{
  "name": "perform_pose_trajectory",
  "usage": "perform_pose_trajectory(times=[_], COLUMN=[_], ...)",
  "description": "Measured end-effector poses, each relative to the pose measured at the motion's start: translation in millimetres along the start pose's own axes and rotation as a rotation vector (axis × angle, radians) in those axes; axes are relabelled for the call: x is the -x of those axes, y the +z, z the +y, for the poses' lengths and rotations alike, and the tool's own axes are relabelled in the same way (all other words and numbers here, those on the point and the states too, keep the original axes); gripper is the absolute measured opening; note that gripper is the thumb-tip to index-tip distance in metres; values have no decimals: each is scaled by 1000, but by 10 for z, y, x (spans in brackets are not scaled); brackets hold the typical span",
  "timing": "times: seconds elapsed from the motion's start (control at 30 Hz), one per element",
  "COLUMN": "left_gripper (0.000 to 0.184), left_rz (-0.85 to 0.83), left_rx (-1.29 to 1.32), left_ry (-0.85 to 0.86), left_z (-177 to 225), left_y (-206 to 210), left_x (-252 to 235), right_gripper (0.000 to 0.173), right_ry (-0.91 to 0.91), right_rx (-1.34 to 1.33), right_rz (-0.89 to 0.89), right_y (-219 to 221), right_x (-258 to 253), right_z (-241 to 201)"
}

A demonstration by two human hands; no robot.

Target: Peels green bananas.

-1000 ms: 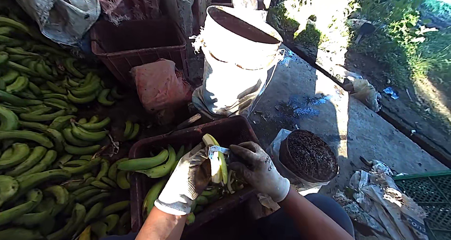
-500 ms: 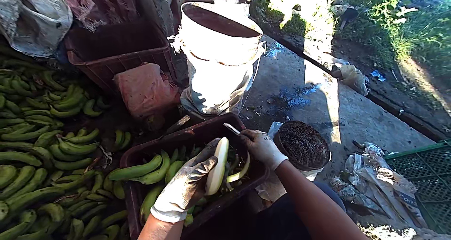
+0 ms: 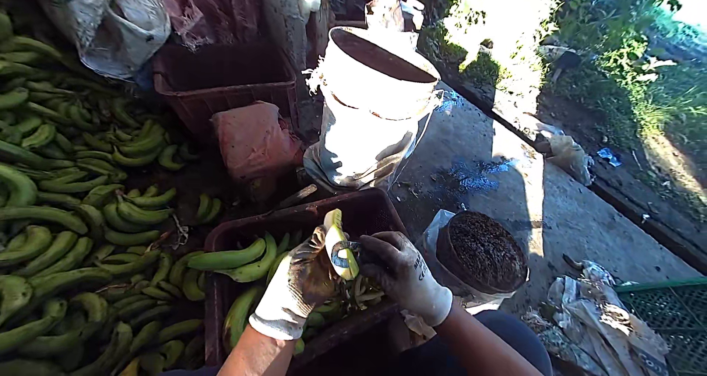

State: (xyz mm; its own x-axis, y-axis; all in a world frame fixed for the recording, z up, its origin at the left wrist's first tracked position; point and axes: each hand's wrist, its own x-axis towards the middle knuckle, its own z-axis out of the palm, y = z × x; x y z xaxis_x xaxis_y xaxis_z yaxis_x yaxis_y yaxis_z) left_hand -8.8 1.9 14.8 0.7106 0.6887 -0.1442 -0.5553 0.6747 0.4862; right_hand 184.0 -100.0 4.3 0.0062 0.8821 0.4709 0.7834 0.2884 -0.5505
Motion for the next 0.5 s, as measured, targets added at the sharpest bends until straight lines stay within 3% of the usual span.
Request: perform_pose_trajectory(times=[0.1, 0.2, 0.3, 0.37, 0.5], left_gripper=[28, 47, 46, 41, 40], left_rz=[-83, -100, -135, -76, 142], left_rx=[-234, -361, -409, -448, -277], left_ry=[-38, -112, -98, -20, 54], left_z=[14, 59, 66, 78, 107], left_y=[46, 82, 101, 121, 95], left_x=[78, 103, 76, 60, -1], right_gripper=[42, 41, 47, 48, 45], right_ry=[104, 440, 716, 656, 185], right_rx=[-76, -96, -22, 11, 38], right_rz=[-10, -121, -188, -100, -37], right_y=[-57, -120, -224, -295, -338], right_x=[-62, -157, -224, -190, -61], right_z=[26, 200, 455, 449, 166])
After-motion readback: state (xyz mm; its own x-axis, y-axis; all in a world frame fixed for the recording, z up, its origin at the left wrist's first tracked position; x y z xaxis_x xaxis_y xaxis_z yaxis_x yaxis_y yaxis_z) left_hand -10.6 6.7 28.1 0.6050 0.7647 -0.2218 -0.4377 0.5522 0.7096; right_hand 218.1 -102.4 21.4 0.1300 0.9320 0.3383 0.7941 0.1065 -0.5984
